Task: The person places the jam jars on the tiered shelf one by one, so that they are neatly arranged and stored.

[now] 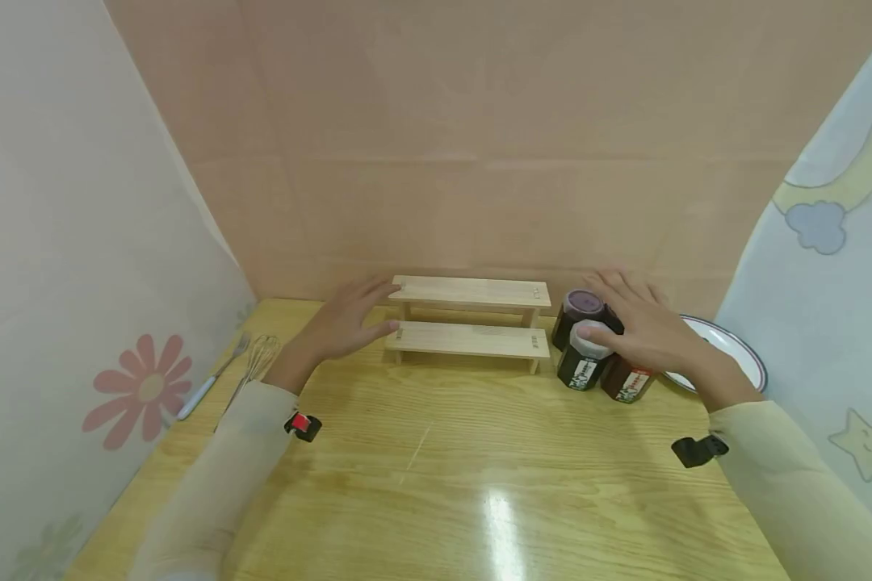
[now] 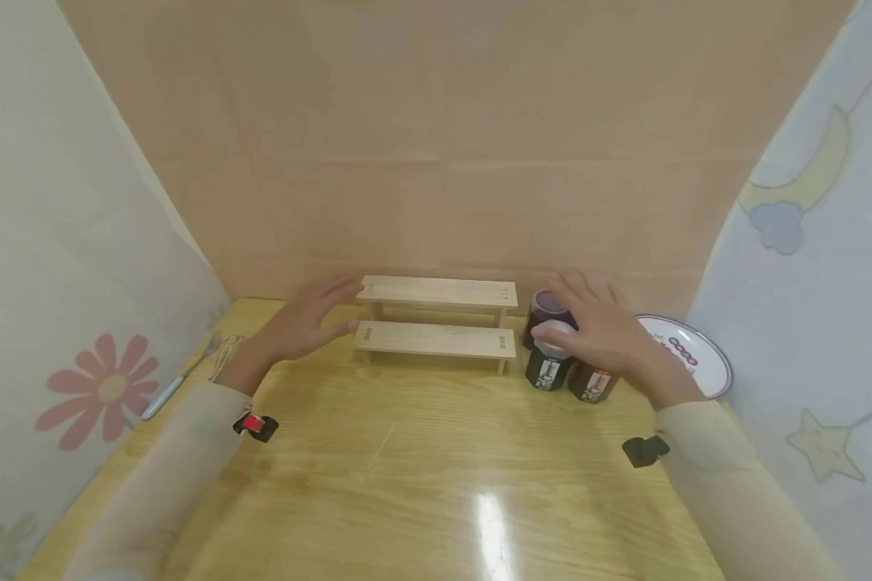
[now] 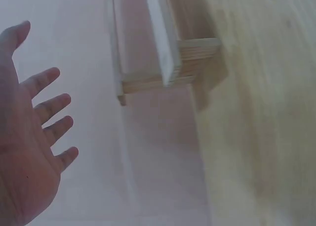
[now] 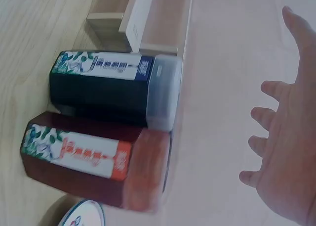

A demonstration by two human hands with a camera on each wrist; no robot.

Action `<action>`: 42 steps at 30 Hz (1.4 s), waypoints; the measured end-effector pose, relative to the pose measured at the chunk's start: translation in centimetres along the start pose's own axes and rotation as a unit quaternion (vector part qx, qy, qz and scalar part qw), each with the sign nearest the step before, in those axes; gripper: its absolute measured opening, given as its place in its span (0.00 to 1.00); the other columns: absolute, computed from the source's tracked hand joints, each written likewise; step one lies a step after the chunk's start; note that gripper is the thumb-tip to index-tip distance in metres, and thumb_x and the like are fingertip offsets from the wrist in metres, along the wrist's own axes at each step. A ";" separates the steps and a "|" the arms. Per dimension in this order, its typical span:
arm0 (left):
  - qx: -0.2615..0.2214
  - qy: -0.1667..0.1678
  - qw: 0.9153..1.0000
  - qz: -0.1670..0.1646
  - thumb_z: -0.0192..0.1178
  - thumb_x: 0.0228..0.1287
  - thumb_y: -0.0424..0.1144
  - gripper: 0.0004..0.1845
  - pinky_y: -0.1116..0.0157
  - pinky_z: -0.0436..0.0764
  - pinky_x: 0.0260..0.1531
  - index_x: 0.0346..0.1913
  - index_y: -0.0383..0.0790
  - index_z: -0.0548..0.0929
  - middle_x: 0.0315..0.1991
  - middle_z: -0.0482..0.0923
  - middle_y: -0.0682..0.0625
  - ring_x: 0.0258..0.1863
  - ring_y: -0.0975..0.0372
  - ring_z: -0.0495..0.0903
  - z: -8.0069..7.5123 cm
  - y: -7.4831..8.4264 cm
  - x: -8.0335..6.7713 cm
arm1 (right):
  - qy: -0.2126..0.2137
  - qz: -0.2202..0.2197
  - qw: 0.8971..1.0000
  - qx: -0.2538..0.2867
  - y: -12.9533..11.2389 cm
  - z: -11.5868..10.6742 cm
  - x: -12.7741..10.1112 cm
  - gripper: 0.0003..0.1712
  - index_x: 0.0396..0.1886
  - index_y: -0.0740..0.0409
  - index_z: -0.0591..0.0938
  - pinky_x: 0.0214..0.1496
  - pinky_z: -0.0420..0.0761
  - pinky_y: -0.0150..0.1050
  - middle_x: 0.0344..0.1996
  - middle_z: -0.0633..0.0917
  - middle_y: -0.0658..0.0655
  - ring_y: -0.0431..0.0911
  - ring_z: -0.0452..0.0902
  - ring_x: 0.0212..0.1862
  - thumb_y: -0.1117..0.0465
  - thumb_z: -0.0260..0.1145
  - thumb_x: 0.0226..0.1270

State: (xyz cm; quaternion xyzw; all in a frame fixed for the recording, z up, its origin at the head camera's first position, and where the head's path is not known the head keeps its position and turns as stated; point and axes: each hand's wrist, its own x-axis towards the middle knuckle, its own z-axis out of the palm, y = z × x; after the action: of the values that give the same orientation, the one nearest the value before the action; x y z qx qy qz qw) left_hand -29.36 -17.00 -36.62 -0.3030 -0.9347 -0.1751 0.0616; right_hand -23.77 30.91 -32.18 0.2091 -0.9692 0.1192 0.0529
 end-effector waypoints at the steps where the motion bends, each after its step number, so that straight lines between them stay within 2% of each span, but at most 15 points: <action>1: -0.007 0.011 1.000 -0.006 0.52 0.75 0.64 0.38 0.37 0.50 0.79 0.80 0.50 0.63 0.83 0.54 0.46 0.83 0.45 0.51 0.3 -0.3 -0.2 | -0.001 0.006 1.000 0.004 0.2 0.0 -0.2 0.50 0.86 0.42 0.48 0.80 0.37 0.73 0.85 0.49 0.61 0.62 0.37 0.85 0.36 0.60 0.74; 3: -0.025 0.030 0.999 -0.015 0.55 0.75 0.61 0.36 0.36 0.55 0.77 0.78 0.48 0.67 0.81 0.59 0.44 0.81 0.45 0.56 1.0 -1.0 -0.5 | 0.002 0.018 1.000 0.013 0.8 0.1 -0.5 0.50 0.86 0.44 0.49 0.79 0.38 0.74 0.84 0.50 0.63 0.63 0.38 0.85 0.36 0.61 0.74; 6: -0.065 0.042 0.996 -0.041 0.54 0.76 0.59 0.33 0.35 0.60 0.75 0.77 0.49 0.68 0.80 0.61 0.44 0.79 0.44 0.60 2.3 -2.0 -0.8 | 0.012 0.031 0.999 0.031 1.9 0.2 -1.2 0.51 0.85 0.48 0.51 0.77 0.40 0.76 0.84 0.52 0.64 0.65 0.38 0.84 0.37 0.62 0.73; 10: -0.147 0.045 0.985 -0.074 0.54 0.77 0.56 0.31 0.36 0.62 0.75 0.77 0.49 0.69 0.79 0.64 0.46 0.79 0.45 0.61 4.0 -3.1 -1.1 | 0.035 0.028 0.997 0.064 3.6 0.9 -2.4 0.49 0.85 0.50 0.53 0.75 0.45 0.77 0.83 0.55 0.63 0.68 0.42 0.83 0.41 0.63 0.73; 15: -0.232 0.045 0.967 -0.098 0.56 0.79 0.49 0.29 0.38 0.63 0.75 0.77 0.44 0.68 0.78 0.65 0.44 0.78 0.44 0.62 5.9 -3.8 -1.3 | 0.041 0.052 0.992 0.111 5.0 1.7 -4.4 0.49 0.85 0.48 0.50 0.74 0.51 0.77 0.83 0.55 0.66 0.70 0.46 0.82 0.45 0.63 0.74; 21: -0.292 0.060 0.945 -0.136 0.56 0.79 0.46 0.28 0.42 0.69 0.73 0.76 0.43 0.70 0.76 0.68 0.43 0.75 0.44 0.66 7.6 -3.8 -1.2 | 0.042 0.092 0.986 0.136 6.2 3.2 -5.9 0.49 0.86 0.38 0.46 0.67 0.59 0.78 0.83 0.55 0.66 0.74 0.52 0.79 0.43 0.62 0.75; 23: -0.310 0.068 0.936 -0.153 0.57 0.78 0.45 0.27 0.43 0.71 0.72 0.75 0.41 0.71 0.75 0.70 0.42 0.74 0.44 0.69 8.0 -3.6 -1.2 | 0.038 0.103 0.982 0.153 6.6 3.7 -6.2 0.48 0.86 0.41 0.45 0.66 0.59 0.80 0.82 0.54 0.69 0.76 0.50 0.78 0.43 0.60 0.77; 26: -0.337 0.084 0.920 -0.179 0.58 0.77 0.43 0.25 0.45 0.76 0.68 0.72 0.38 0.75 0.72 0.74 0.41 0.70 0.45 0.74 8.9 -3.5 -1.1 | 0.036 0.121 0.977 0.174 7.0 4.6 -6.5 0.49 0.86 0.52 0.44 0.65 0.58 0.81 0.80 0.54 0.75 0.78 0.50 0.77 0.44 0.58 0.79; 29: -0.375 0.090 0.900 -0.205 0.58 0.77 0.40 0.22 0.49 0.80 0.64 0.69 0.37 0.77 0.69 0.76 0.40 0.66 0.46 0.78 9.7 -3.5 -0.9 | 0.038 0.140 0.971 0.188 7.4 5.7 -6.7 0.49 0.84 0.63 0.45 0.63 0.64 0.79 0.76 0.58 0.80 0.80 0.55 0.73 0.44 0.57 0.80; 31: -0.404 0.093 0.883 -0.221 0.59 0.77 0.39 0.20 0.53 0.82 0.61 0.67 0.37 0.79 0.68 0.77 0.40 0.63 0.48 0.80 10.3 -3.6 -0.8 | 0.044 0.154 0.969 0.188 7.6 6.3 -6.7 0.49 0.83 0.67 0.48 0.61 0.72 0.72 0.72 0.64 0.81 0.79 0.61 0.70 0.44 0.57 0.80; 33: -0.430 0.096 0.868 -0.229 0.58 0.77 0.38 0.20 0.56 0.84 0.59 0.66 0.37 0.79 0.67 0.77 0.40 0.61 0.50 0.80 10.7 -3.6 -0.7 | 0.053 0.166 0.965 0.195 7.8 6.9 -6.8 0.48 0.81 0.69 0.51 0.56 0.81 0.54 0.69 0.68 0.81 0.79 0.67 0.67 0.44 0.58 0.79; 35: -0.444 0.103 0.859 -0.233 0.58 0.77 0.38 0.19 0.59 0.84 0.56 0.66 0.38 0.80 0.66 0.78 0.40 0.59 0.52 0.81 11.0 -3.7 -0.6 | 0.064 0.174 0.960 0.209 7.8 7.3 -6.9 0.47 0.81 0.69 0.53 0.49 0.81 0.33 0.67 0.71 0.81 0.77 0.70 0.65 0.45 0.60 0.79; 37: -0.454 0.111 0.852 -0.235 0.59 0.76 0.37 0.18 0.60 0.83 0.56 0.65 0.38 0.81 0.66 0.78 0.41 0.59 0.52 0.80 11.2 -3.7 -0.6 | 0.078 0.179 0.954 0.229 7.8 7.6 -6.9 0.46 0.80 0.68 0.55 0.42 0.73 0.20 0.66 0.72 0.79 0.72 0.72 0.65 0.45 0.62 0.78; 39: -0.460 0.115 0.847 -0.240 0.60 0.76 0.38 0.18 0.60 0.82 0.57 0.64 0.40 0.81 0.66 0.79 0.42 0.59 0.53 0.80 11.5 -3.7 -0.5 | 0.091 0.184 0.946 0.250 7.8 8.0 -7.0 0.46 0.80 0.67 0.56 0.42 0.69 0.14 0.67 0.72 0.77 0.56 0.76 0.63 0.46 0.64 0.77; 42: -0.476 0.118 0.835 -0.251 0.60 0.76 0.38 0.18 0.60 0.80 0.61 0.65 0.42 0.81 0.67 0.78 0.44 0.62 0.54 0.78 11.8 -3.6 -0.6 | 0.113 0.182 0.937 0.275 8.0 8.5 -7.0 0.46 0.79 0.66 0.57 0.44 0.71 0.12 0.66 0.72 0.70 0.30 0.73 0.55 0.49 0.67 0.75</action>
State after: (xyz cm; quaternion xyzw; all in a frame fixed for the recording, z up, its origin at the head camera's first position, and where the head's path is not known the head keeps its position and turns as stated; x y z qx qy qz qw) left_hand -31.13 -15.78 -48.76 -0.0271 -0.7655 -0.6423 -0.0265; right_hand -21.17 38.57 -43.17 0.0204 -0.9076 0.4115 0.0803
